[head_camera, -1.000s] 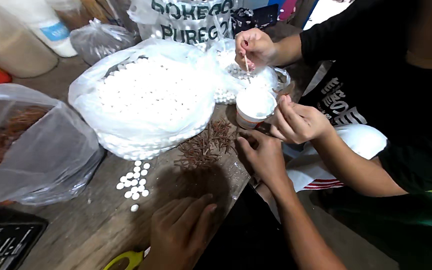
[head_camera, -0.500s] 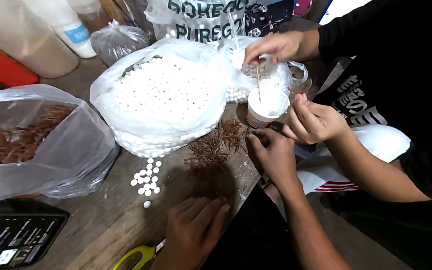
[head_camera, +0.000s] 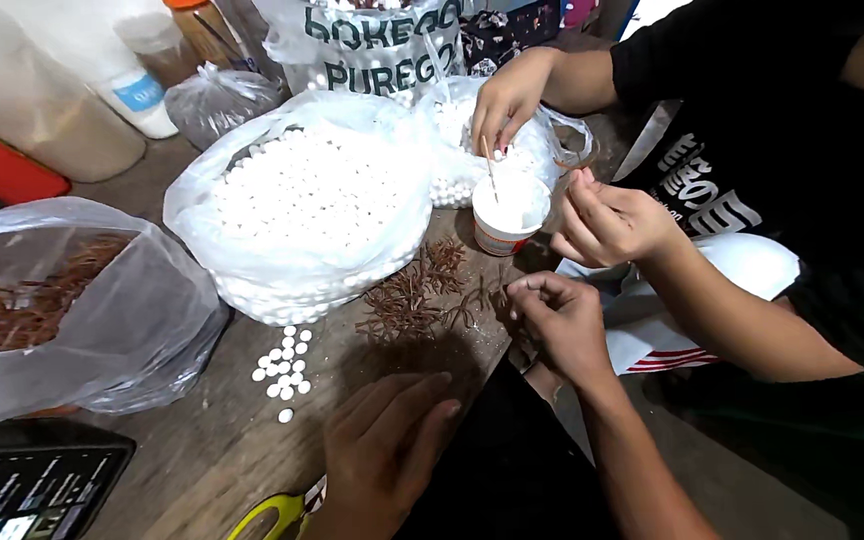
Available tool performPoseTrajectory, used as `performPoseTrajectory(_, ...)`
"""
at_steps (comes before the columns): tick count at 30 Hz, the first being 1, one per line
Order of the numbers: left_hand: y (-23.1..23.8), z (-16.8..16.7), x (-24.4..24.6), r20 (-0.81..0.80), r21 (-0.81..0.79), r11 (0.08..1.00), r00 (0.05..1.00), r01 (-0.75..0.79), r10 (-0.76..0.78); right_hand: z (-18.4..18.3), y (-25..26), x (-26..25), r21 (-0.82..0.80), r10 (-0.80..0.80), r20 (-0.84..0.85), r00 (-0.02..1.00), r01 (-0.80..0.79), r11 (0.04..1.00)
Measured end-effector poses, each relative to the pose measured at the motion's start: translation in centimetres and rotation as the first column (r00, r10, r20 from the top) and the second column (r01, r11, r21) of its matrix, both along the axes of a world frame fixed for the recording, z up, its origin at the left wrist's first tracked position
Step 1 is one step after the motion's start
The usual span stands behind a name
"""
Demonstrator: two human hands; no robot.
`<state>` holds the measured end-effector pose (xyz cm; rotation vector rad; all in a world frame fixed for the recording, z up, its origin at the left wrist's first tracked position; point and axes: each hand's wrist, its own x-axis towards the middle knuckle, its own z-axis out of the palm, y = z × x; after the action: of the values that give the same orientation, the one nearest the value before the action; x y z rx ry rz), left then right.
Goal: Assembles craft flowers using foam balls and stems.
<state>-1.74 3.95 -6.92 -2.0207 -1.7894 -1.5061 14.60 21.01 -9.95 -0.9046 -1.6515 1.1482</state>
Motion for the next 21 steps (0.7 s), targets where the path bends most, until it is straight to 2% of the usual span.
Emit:
performPoseTrajectory(2, 0.9, 0.7, 0.4, 0.016, 0.012, 1.0, 1.0, 0.024, -0.024, 0.9, -1.0, 0.3, -0.075, 0.132, -0.112, 0.985, -0.141, 0.987)
performPoseTrajectory(4, 2.1, 1.5, 0.7, 0.026, -0.004, 0.997, 0.997, 0.074, -0.074, 1.5, -2.2, 0.5, -0.069, 0.244, -0.197, 0.949, -0.262, 0.963)
performPoseTrajectory(8, 4.2, 1.4, 0.6, 0.093, -0.092, 0.967, 0.968, 0.239, -0.231, 2.1, -3.4, 1.1, 0.03, 0.415, -0.203, 0.887, -0.418, 0.908)
performPoseTrajectory(11, 4.4, 0.5, 0.2, 0.158, -0.144, 0.922, 0.928, 0.359, -0.337, 2.0, -3.0, 1.7, -0.006, 0.52, -0.238, 0.82, -0.537, 0.844)
performPoseTrajectory(14, 4.1, 0.2, -0.2, 0.171, -0.173, 0.896, 0.908, 0.409, -0.382, 2.0, -2.5, 2.2, -0.095, 0.585, -0.266, 0.766, -0.625, 0.775)
performPoseTrajectory(21, 3.8, 0.1, -1.1, 0.151, -0.183, 0.869, 0.887, 0.46, -0.437, 1.7, -2.1, 2.5, -0.194, 0.636, -0.296, 0.713, -0.697, 0.691)
